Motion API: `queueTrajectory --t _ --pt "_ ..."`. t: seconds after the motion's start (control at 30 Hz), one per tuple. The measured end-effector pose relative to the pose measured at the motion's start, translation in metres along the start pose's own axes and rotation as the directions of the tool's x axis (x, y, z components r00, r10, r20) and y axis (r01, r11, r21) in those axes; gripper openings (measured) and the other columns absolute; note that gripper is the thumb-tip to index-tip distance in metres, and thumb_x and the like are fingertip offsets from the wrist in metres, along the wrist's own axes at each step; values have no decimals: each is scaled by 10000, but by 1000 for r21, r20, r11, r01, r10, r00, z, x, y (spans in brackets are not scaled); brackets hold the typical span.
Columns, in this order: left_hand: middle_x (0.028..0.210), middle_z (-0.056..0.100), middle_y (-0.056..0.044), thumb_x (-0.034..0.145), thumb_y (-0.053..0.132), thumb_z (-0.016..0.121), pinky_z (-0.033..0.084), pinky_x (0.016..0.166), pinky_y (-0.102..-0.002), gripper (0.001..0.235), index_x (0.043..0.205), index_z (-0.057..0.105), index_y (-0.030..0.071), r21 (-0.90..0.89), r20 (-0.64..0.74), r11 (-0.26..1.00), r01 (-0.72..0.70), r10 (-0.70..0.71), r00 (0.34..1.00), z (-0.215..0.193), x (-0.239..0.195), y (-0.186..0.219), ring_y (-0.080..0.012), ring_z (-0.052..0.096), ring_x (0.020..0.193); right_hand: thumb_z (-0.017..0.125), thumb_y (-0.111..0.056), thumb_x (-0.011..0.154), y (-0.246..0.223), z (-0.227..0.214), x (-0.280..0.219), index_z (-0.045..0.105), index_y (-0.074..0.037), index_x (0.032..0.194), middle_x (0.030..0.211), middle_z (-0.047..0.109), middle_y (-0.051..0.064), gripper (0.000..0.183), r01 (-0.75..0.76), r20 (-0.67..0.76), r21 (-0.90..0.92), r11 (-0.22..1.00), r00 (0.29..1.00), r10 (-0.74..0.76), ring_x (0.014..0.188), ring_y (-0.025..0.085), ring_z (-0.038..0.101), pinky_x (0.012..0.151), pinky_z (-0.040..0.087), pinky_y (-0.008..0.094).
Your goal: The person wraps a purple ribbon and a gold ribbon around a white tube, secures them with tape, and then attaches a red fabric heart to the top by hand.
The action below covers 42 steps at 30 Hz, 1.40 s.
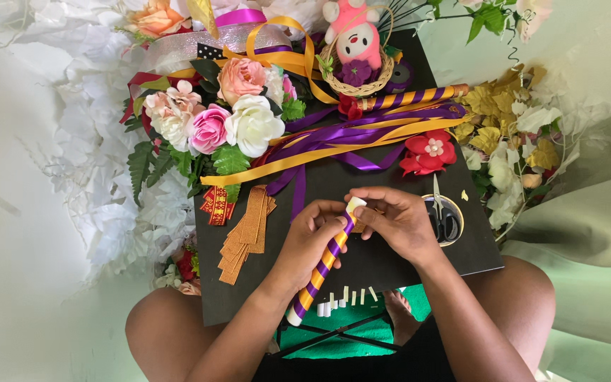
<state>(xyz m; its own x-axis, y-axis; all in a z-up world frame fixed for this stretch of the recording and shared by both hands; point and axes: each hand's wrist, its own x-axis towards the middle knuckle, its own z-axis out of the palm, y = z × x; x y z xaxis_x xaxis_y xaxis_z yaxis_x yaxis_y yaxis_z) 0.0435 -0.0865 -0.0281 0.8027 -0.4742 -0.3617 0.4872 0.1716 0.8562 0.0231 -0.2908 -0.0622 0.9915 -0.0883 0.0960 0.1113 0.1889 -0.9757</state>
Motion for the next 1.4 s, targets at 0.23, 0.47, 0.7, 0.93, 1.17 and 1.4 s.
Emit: queueTrajectory --t 0.23,0.47,0.7,0.93,1.17,1.4 --pt "1079 602 -174 962 94 786 681 523 -335 466 1361 665 -115 -17 24 1000 -11 12 1000 -10 5 -8 -248 736 870 719 -86 1095 -22 -15 3 769 53 1327 807 780 208 275 55 -85 -207 977 994 -74 514 189 715 395 630 268" --pt "1048 675 -237 937 113 827 719 532 -392 428 1315 765 -78 509 -113 837 -200 295 949 -26 11 -7 -315 781 845 760 -38 787 -42 -35 -12 868 -275 978 1070 843 -88 323 400 319 -905 148 865 -387 980 216 776 746 584 329" --pt "1101 731 -262 932 141 852 705 691 -456 437 1327 781 -31 847 -80 506 -159 419 905 -8 -4 3 -403 815 933 789 -130 788 -13 -16 -22 833 -299 972 1078 821 -133 254 455 434 -891 6 854 -286 1061 198 679 859 469 387" --pt "1097 822 -115 968 243 845 712 676 -486 414 1357 767 123 987 -69 161 4 402 913 -15 4 -12 -295 812 932 865 -144 761 -17 -25 -17 832 -318 892 849 815 -140 220 396 329 -901 176 889 -318 1009 131 745 966 419 370" --pt "1162 772 -170 982 236 853 704 708 -468 405 1345 770 79 995 -31 104 -10 387 921 -13 3 -9 -342 815 979 815 92 795 -21 -34 -19 878 -166 966 852 843 -13 316 277 60 -676 683 944 -323 865 213 828 841 593 344" --pt "1198 776 -293 906 393 918 668 723 -529 672 1412 749 -16 636 91 690 -346 378 921 -9 -7 -3 -456 804 1000 772 196 885 5 -14 -32 781 67 1087 995 771 151 240 146 -251 -35 989 956 -150 893 192 799 807 645 309"
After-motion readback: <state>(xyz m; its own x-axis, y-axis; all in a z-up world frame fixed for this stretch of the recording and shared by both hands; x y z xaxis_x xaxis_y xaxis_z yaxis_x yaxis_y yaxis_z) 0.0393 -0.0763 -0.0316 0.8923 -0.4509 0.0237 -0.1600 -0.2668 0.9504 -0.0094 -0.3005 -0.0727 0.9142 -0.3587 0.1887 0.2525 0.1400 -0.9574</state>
